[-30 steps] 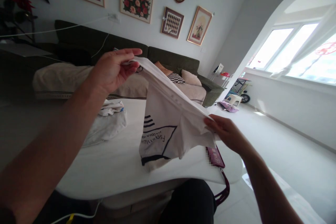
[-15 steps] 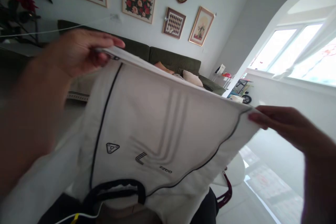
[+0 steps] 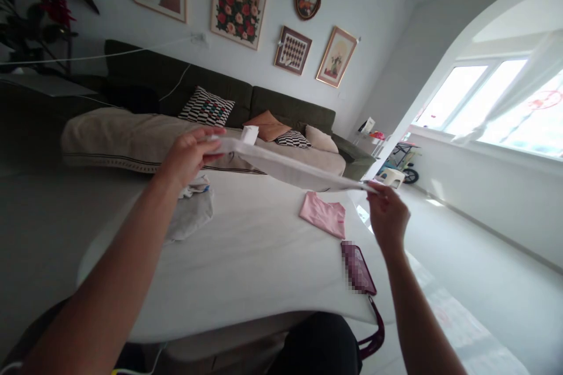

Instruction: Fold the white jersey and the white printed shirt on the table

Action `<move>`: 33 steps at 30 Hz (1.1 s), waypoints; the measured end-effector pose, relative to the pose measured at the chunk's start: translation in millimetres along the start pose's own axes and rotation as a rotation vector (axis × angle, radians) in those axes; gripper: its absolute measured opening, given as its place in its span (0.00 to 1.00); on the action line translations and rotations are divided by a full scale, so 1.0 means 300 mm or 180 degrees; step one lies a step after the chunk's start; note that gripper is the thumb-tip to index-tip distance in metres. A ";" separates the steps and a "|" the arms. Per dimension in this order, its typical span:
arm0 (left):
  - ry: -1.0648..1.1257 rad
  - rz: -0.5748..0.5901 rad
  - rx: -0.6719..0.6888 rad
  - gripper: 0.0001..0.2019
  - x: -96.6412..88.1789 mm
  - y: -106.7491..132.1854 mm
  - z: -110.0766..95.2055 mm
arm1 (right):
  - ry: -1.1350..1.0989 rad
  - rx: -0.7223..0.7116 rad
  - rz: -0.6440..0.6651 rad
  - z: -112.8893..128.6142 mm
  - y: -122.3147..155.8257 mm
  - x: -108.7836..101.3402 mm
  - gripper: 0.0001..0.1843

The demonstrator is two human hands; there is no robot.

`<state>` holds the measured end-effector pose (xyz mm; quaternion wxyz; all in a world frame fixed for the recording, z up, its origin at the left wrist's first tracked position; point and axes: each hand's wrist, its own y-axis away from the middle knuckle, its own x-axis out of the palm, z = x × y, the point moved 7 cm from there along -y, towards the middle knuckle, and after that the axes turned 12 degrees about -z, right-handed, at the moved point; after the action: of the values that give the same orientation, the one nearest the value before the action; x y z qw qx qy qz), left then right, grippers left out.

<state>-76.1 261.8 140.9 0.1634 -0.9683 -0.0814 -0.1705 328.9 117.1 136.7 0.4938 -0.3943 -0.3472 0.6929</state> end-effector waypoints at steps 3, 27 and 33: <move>-0.0336 0.0098 -0.0468 0.15 -0.095 0.184 0.259 | 0.0169 0.0304 0.0663 -0.159 0.299 0.045 0.19; -0.4201 0.1796 0.0848 0.25 0.023 0.414 1.034 | 0.1199 0.0004 0.2985 -0.209 0.966 0.512 0.29; -0.4564 0.1525 0.0946 0.26 -0.096 0.377 1.030 | 0.1309 0.0105 0.3070 -0.211 0.992 0.490 0.30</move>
<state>15.0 259.6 -176.8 0.2315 -0.8011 0.0225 0.5515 233.3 183.0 -180.7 0.1828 -0.6294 -0.0111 0.7552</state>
